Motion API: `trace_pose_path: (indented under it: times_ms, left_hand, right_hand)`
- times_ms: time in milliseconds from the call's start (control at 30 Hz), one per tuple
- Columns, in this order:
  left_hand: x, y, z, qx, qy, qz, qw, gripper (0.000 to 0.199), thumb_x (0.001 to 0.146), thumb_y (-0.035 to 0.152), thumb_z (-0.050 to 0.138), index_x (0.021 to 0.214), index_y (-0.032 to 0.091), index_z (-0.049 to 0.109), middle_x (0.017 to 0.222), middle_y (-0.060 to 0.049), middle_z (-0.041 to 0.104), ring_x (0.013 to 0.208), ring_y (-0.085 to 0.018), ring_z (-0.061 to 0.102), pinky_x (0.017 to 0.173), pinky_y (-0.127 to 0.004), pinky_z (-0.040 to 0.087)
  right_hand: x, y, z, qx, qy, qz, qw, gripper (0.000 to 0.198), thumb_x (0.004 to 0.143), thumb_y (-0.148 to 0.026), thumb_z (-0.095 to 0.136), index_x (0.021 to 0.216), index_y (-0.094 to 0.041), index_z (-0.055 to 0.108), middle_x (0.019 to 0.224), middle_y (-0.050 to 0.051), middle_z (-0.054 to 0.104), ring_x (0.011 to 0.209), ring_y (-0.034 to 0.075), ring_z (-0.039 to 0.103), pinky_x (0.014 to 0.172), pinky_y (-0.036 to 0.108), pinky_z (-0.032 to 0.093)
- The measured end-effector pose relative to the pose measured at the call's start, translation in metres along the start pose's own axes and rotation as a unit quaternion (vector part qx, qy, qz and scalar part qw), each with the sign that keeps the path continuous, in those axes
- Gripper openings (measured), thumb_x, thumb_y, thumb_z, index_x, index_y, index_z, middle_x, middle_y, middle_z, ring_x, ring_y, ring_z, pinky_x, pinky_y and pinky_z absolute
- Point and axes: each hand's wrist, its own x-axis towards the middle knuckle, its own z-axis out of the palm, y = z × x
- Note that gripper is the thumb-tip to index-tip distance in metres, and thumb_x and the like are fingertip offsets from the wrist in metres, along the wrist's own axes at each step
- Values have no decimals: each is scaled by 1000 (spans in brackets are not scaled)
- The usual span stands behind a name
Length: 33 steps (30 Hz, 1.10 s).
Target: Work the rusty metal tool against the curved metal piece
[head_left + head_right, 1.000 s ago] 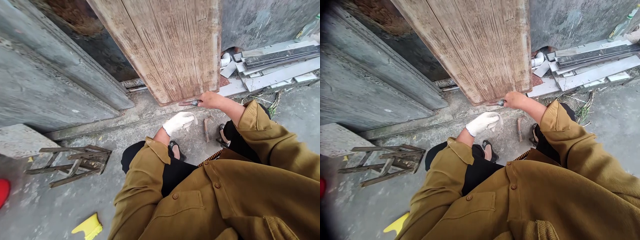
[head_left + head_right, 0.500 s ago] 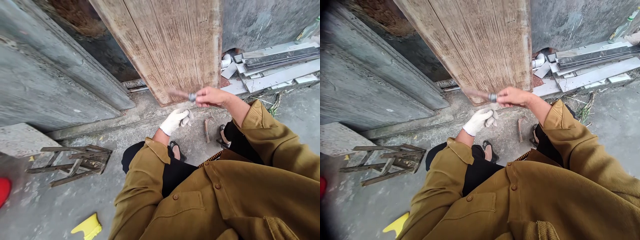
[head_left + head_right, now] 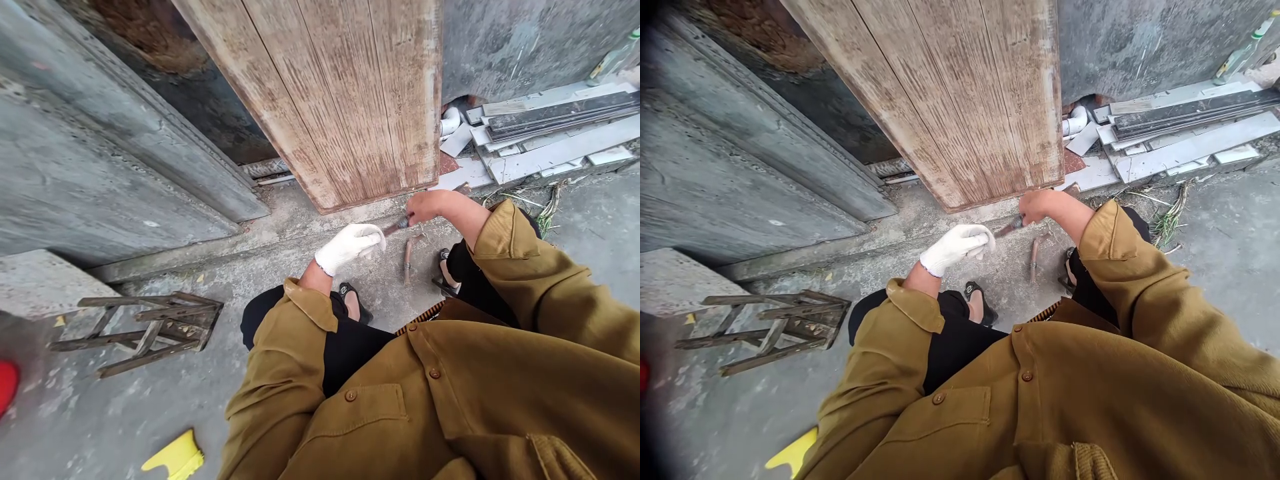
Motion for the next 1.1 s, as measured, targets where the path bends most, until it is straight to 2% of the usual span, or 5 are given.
trace_pose_path:
  times_ms: [233, 367, 533, 800, 1100]
  left_hand:
    - [7, -9, -10, 9, 145, 4, 989, 29, 82, 41, 61, 74, 13, 64, 46, 5, 44, 44, -8, 41, 49, -22, 41]
    - [15, -15, -13, 4, 210, -35, 977, 27, 81, 39, 63, 77, 13, 63, 48, 3, 50, 42, -8, 42, 44, -20, 35]
    - [11, -9, 0, -6, 87, -45, 995, 37, 86, 47, 62, 86, 10, 67, 53, -1, 56, 48, -10, 52, 48, -21, 40]
    - [5, -4, 0, -12, 8, -17, 1000, 26, 83, 44, 69, 82, 18, 76, 46, -2, 53, 46, -16, 53, 50, -30, 44]
    - [0, -7, -10, -3, 117, 29, 993, 16, 82, 37, 67, 80, 23, 76, 68, -5, 70, 54, -16, 55, 56, -35, 47]
  right_hand:
    - [-8, -8, 2, 199, -214, -196, 936, 26, 84, -40, 69, 84, -14, 69, 63, -2, 59, 55, 9, 49, 59, 25, 35]
    - [-19, -9, -9, 347, -40, -266, 898, 31, 85, -44, 68, 79, -14, 65, 63, -2, 58, 54, 7, 46, 55, 21, 34]
    - [-15, -1, -15, 490, 240, -134, 827, 27, 94, -39, 58, 79, -17, 56, 70, 1, 59, 55, 7, 44, 51, 22, 33]
    - [-9, 12, -15, 139, 302, 107, 937, 32, 94, -42, 54, 99, -14, 67, 94, 14, 68, 80, 20, 56, 67, 31, 38]
    - [-1, 2, -4, -26, 57, 19, 998, 31, 88, -36, 62, 99, -10, 75, 95, 16, 71, 81, 23, 62, 67, 32, 39]
